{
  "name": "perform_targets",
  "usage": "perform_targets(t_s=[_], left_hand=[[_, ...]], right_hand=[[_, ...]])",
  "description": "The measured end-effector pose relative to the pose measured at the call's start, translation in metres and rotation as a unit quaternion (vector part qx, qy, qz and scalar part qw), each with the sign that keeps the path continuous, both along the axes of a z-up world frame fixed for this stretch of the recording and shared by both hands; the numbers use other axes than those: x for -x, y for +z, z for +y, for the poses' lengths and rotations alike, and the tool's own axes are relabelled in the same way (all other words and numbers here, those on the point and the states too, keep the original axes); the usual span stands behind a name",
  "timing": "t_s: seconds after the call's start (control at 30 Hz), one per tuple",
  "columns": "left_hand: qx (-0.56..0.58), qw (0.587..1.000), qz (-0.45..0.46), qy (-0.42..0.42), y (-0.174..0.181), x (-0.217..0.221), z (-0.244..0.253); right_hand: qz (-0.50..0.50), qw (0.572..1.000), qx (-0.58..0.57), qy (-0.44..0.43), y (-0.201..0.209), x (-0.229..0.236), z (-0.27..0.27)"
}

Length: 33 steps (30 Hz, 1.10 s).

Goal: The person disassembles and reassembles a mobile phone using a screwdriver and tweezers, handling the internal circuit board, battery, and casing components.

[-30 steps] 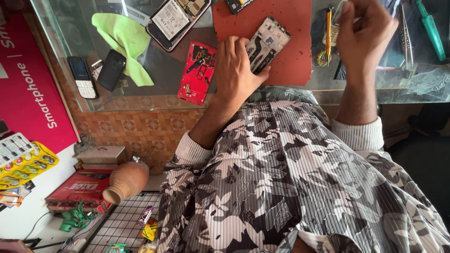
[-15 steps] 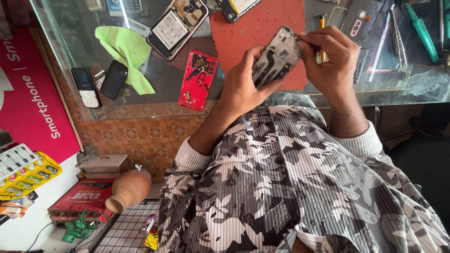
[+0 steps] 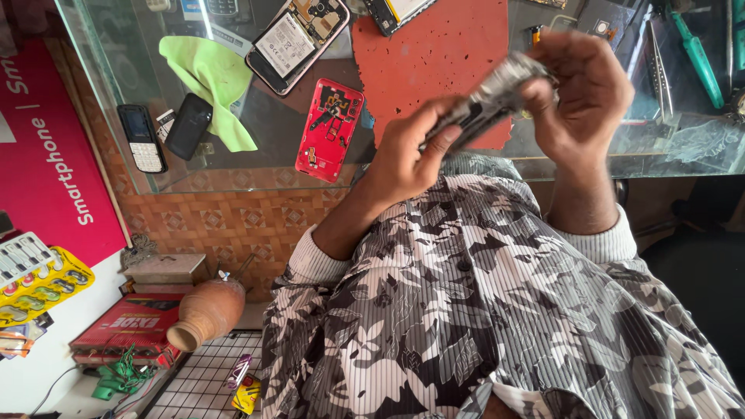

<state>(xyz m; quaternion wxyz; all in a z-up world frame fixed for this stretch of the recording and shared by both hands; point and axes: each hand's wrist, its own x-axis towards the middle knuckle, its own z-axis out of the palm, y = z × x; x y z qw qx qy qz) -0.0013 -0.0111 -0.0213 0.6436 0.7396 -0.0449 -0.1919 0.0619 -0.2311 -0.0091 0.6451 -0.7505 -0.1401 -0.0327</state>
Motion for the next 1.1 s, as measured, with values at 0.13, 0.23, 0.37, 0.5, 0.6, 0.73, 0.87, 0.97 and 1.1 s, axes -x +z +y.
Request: perform_targets(t_s=[0.13,0.23,0.37,0.5,0.6,0.73,0.87,0.97,1.1], left_hand=[[-0.125,0.884,-0.445,0.071,0.006,-0.01,0.007],[-0.139,0.822,-0.546,0.084,0.007,-0.013,0.017],[-0.146,0.785,-0.597,0.079,0.008,-0.015,0.023],[-0.162,0.785,-0.592,0.088,0.011,-0.013,0.023],[-0.176,0.795,-0.574,0.092,0.01,-0.008,0.027],[-0.179,0.809,-0.55,0.102,-0.001,-0.003,0.037],[-0.133,0.89,-0.371,0.227,-0.02,0.011,0.058],[-0.232,0.876,-0.273,0.323,-0.024,0.041,0.098],[-0.342,0.861,-0.219,0.307,-0.026,0.08,0.133]], right_hand=[[-0.063,0.99,-0.079,0.1,-0.01,-0.01,0.002],[-0.114,0.983,-0.113,0.094,-0.02,-0.009,-0.001],[-0.119,0.977,-0.151,0.092,-0.029,-0.01,-0.004],[-0.119,0.975,-0.16,0.101,-0.029,-0.013,-0.003],[-0.094,0.98,-0.148,0.089,-0.028,-0.01,-0.001],[-0.067,0.985,-0.137,0.085,-0.038,-0.005,0.002],[0.114,0.992,0.028,0.053,-0.055,-0.002,-0.001],[0.168,0.976,-0.114,0.082,-0.069,-0.004,0.011],[0.202,0.962,-0.146,0.109,-0.073,-0.01,0.026]])
